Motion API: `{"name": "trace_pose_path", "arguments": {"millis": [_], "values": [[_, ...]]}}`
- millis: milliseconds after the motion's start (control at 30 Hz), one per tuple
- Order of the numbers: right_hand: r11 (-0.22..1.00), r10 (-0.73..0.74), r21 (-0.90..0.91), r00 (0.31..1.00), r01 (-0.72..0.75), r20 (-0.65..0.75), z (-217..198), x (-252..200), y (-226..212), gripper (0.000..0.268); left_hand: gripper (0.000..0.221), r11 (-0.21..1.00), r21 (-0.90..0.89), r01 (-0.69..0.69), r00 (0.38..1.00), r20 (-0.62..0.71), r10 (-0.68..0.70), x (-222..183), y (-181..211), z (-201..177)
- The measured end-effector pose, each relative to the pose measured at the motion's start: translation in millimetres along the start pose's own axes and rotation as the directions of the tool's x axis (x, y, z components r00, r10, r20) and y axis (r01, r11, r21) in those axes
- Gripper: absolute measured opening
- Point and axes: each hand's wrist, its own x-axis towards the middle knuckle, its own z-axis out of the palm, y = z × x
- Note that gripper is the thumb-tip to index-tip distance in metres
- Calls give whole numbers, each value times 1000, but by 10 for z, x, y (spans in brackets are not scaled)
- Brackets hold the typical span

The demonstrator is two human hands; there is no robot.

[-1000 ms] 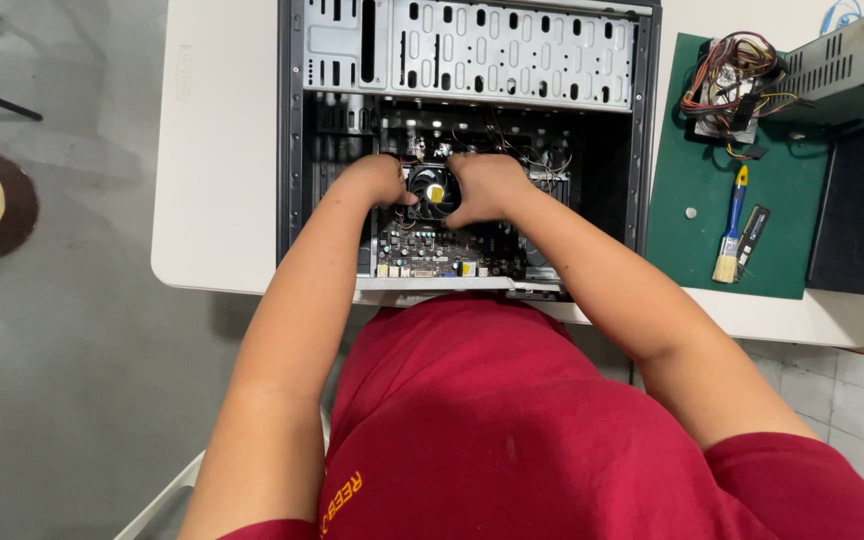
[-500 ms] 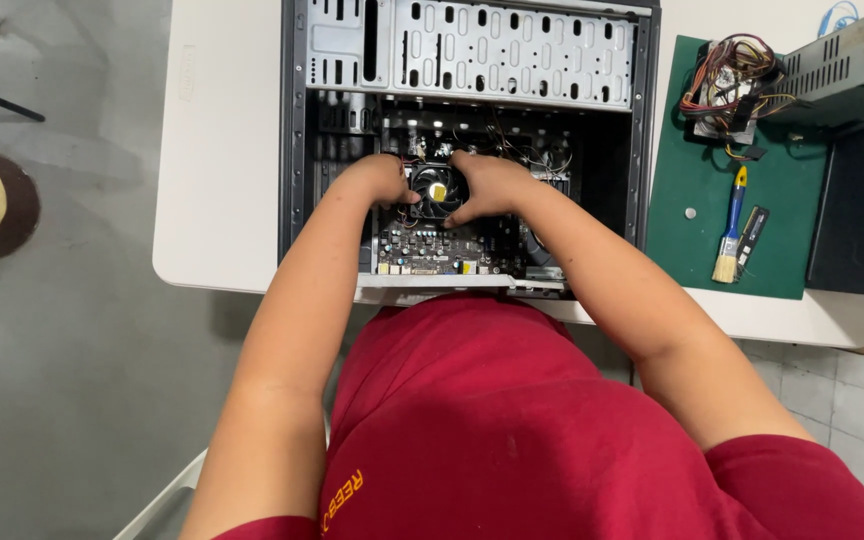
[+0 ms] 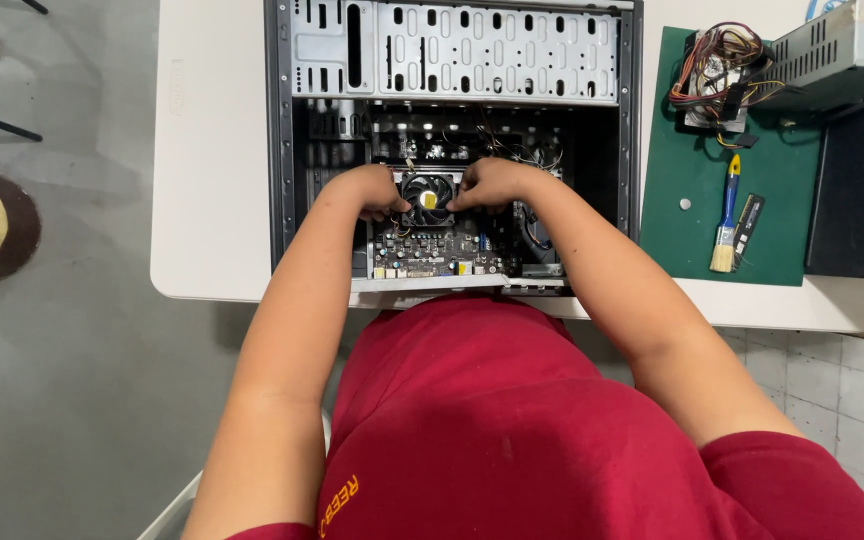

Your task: Reinstalling a CPU cooling fan onto a motherboard inside a desktop computer case.

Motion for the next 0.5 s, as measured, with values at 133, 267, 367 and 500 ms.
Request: {"name": "trace_pose_path", "arguments": {"millis": [133, 267, 367, 500], "values": [[999, -37, 21, 999, 37, 15, 18, 155, 112, 46, 29, 1000, -9, 3, 1000, -3, -3, -1, 4, -8], [996, -29, 88, 997, 23, 64, 56, 190, 162, 55, 28, 999, 18, -39, 998, -40, 40, -67, 35, 10], [993, -6, 119, 997, -2, 71, 59, 150, 130, 52, 28, 998, 15, -54, 996, -69, 55, -176, 97, -14], [987, 6, 159, 998, -16, 63, 70, 181, 151, 49, 31, 999, 14, -44, 997, -69, 45, -244, 132, -40]]}}
